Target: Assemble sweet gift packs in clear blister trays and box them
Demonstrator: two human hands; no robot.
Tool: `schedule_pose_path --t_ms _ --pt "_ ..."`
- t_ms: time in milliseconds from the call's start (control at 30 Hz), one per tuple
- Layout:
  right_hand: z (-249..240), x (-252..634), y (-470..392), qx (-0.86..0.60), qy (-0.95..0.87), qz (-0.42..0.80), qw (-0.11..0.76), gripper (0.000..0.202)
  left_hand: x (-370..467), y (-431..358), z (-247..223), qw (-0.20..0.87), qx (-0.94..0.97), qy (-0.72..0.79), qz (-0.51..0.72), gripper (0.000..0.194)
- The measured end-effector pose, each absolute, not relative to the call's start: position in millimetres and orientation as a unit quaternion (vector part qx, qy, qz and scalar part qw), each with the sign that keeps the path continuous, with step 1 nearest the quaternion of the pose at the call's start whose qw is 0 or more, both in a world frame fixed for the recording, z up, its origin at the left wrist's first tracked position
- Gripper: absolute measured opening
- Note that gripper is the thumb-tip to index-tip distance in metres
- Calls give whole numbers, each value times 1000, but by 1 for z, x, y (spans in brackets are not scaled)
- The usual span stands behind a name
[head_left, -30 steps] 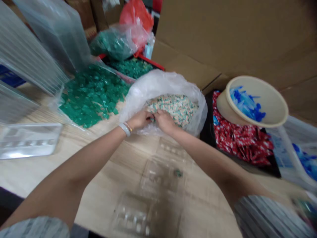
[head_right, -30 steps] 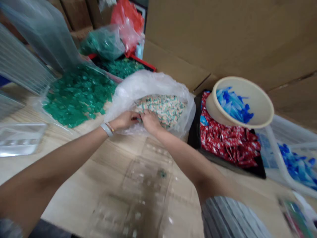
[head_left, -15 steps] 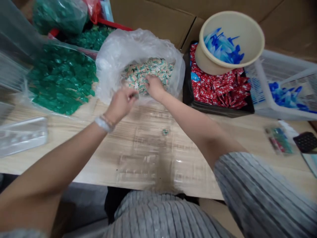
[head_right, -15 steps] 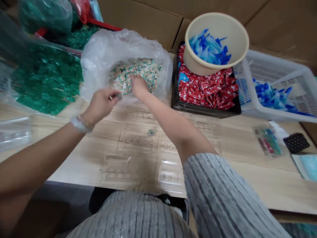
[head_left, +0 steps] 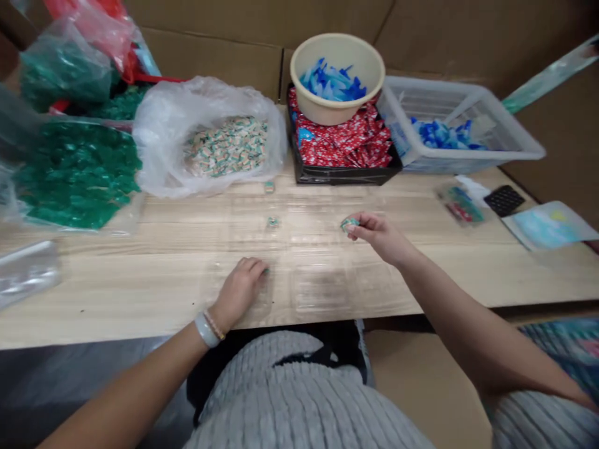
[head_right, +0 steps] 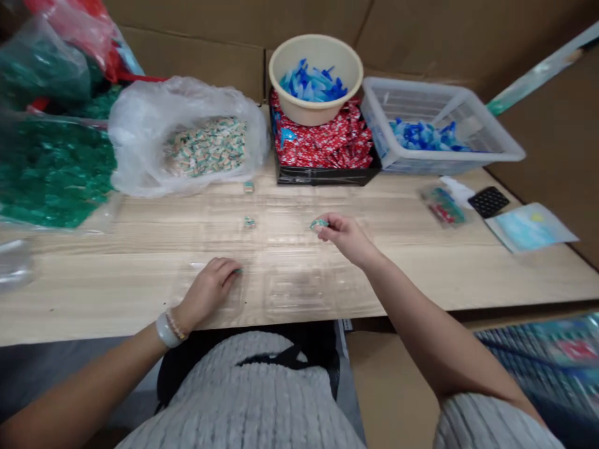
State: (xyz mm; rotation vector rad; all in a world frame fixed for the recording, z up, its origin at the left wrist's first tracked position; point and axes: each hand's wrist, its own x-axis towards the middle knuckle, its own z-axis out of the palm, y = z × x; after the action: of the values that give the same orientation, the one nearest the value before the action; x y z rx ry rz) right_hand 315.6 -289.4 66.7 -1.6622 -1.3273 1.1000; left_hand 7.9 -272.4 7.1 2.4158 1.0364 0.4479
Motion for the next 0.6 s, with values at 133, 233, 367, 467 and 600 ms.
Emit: schedule_pose_path --t_ms 133,233,367,467,600 --pt "41 328 -339 -653 -560 397 321 19 20 -274 11 222 894 359 152 23" --pt "25 325 -357 -631 -641 336 280 14 22 -278 12 209 906 342 139 27" --pt "18 322 -362 -605 -731 243 200 13 18 -281 7 167 904 355 169 27" --pt "18 322 -359 -595 -769 183 144 11 15 -282 4 139 903 361 185 23" --pt "18 325 -360 -587 -785 142 136 14 12 -284 4 112 913 347 186 21"
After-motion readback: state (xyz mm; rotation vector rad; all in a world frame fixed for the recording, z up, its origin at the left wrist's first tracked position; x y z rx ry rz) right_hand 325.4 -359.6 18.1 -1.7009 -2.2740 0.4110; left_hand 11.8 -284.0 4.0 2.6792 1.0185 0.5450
